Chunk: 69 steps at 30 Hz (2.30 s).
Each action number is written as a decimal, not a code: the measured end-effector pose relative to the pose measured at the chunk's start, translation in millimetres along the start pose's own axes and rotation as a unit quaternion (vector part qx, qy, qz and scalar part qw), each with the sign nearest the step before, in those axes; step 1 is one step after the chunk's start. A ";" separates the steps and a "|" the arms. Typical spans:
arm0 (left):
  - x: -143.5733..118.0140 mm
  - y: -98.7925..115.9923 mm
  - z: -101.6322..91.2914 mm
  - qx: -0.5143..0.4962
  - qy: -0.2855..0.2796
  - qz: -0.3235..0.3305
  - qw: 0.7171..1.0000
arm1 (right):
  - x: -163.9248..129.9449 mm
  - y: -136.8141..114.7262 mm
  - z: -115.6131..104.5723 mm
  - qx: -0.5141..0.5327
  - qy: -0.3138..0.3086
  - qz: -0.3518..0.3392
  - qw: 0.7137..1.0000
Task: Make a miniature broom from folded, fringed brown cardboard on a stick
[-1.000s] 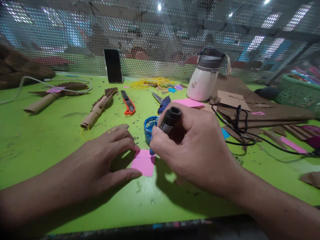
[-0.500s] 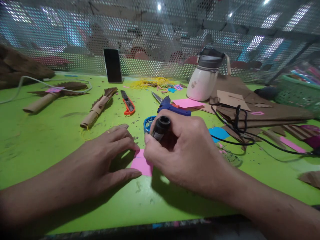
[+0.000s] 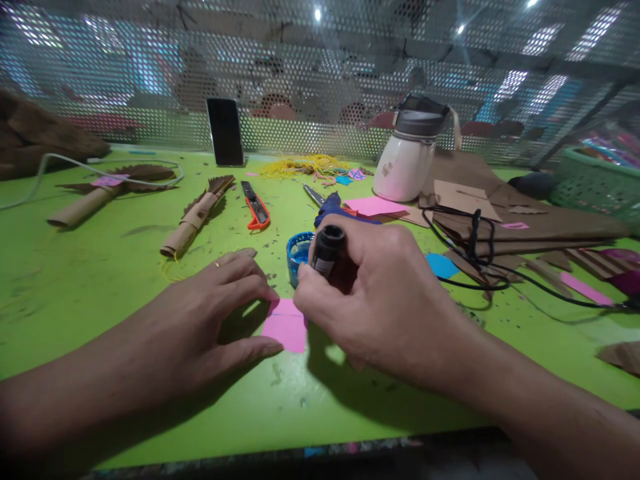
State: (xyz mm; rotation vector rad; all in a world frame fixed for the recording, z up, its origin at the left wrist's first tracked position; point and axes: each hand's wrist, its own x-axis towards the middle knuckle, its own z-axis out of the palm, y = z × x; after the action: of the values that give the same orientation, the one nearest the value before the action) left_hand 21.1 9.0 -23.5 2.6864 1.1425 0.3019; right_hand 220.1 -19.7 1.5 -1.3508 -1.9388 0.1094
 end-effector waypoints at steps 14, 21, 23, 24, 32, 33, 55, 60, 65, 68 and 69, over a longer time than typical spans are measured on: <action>-0.1 -1.8 -1.4 0.007 -0.004 0.004 1.000 | 1.0 -6.1 -3.4 0.041 0.097 -0.007 0.994; -0.9 0.8 2.2 0.026 0.006 0.012 1.000 | 1.8 -7.3 -1.7 0.047 0.066 -0.001 0.997; -1.6 1.4 3.7 0.032 0.013 0.012 0.999 | 1.5 -6.9 -0.3 0.043 0.060 0.003 0.997; -2.0 1.5 4.3 0.034 0.016 0.012 0.999 | 1.3 -6.6 0.4 0.040 0.057 0.005 0.998; -3.2 2.7 3.3 0.040 0.018 0.003 0.999 | -0.6 -6.1 4.6 0.047 0.033 0.010 0.998; -3.2 3.0 3.0 0.041 0.019 0.002 0.999 | -0.8 -6.3 4.6 0.048 0.029 0.008 0.998; -5.2 7.1 -6.5 0.030 -0.003 0.013 0.999 | -1.8 -3.4 9.3 0.045 0.019 0.006 0.999; -5.4 6.8 -8.8 0.020 -0.015 0.008 1.000 | -2.2 -2.9 9.1 0.043 0.017 0.006 0.999; -6.4 4.3 -8.1 -0.001 -0.005 0.009 1.000 | -2.2 -3.2 8.8 0.040 0.016 0.004 0.999; -6.9 4.1 -8.2 0.007 -0.014 0.009 1.000 | -2.6 -4.0 8.4 0.038 0.013 0.003 0.999; -7.0 4.2 -8.4 0.010 -0.019 0.008 1.000 | -2.8 -4.3 8.3 0.036 0.012 0.003 0.999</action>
State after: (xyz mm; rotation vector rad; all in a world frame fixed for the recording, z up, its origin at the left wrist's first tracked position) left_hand 17.0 2.0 -15.1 2.7072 1.1204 0.2435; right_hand 212.1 -21.2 -3.9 -1.3039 -1.8926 0.1633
